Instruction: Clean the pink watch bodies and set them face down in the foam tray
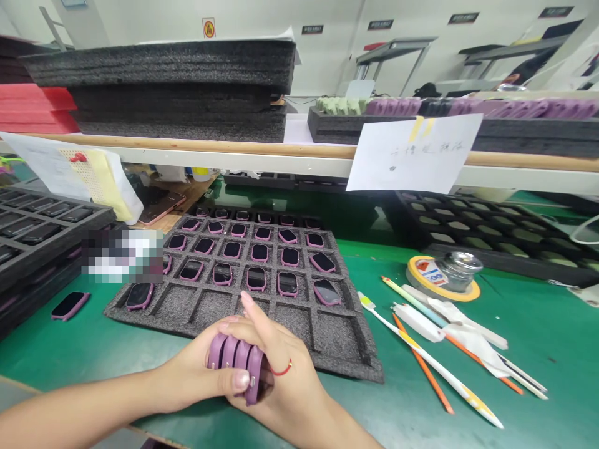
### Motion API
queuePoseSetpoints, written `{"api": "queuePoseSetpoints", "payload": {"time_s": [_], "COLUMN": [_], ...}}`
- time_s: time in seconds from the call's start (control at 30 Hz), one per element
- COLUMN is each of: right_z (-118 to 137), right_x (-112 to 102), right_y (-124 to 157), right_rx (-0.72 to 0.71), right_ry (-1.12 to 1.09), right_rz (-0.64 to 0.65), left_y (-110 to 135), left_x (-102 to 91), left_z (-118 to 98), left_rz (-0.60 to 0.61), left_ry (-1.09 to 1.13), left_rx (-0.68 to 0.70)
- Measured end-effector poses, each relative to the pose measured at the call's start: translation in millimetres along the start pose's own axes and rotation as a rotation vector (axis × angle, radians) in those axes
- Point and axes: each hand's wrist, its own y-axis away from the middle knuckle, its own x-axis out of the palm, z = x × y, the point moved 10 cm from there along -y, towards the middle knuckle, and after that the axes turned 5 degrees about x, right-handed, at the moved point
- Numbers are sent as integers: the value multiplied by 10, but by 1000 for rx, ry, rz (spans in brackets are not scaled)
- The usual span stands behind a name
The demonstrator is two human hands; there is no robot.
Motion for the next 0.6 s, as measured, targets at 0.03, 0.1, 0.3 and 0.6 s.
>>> {"api": "queuePoseSetpoints", "payload": {"time_s": [0.03,0.1,0.3,0.6], "right_z": [-16,-43,-64,-245], "right_x": [0,0,74,-115], "right_y": [2,5,8,49], "right_rx": [17,44,68,286], "right_ry": [-5,-20,-44,-333], "right_rz": [-3,-7,45,-39], "left_y": [6,13,-48,70], "left_x": [0,4,-58,-68], "left_z": [50,133,46,-236], "left_rz": [-9,-31,-73,-110], "left_ry": [76,220,-26,-370], "left_rx": [-43,-118,-24,192]}}
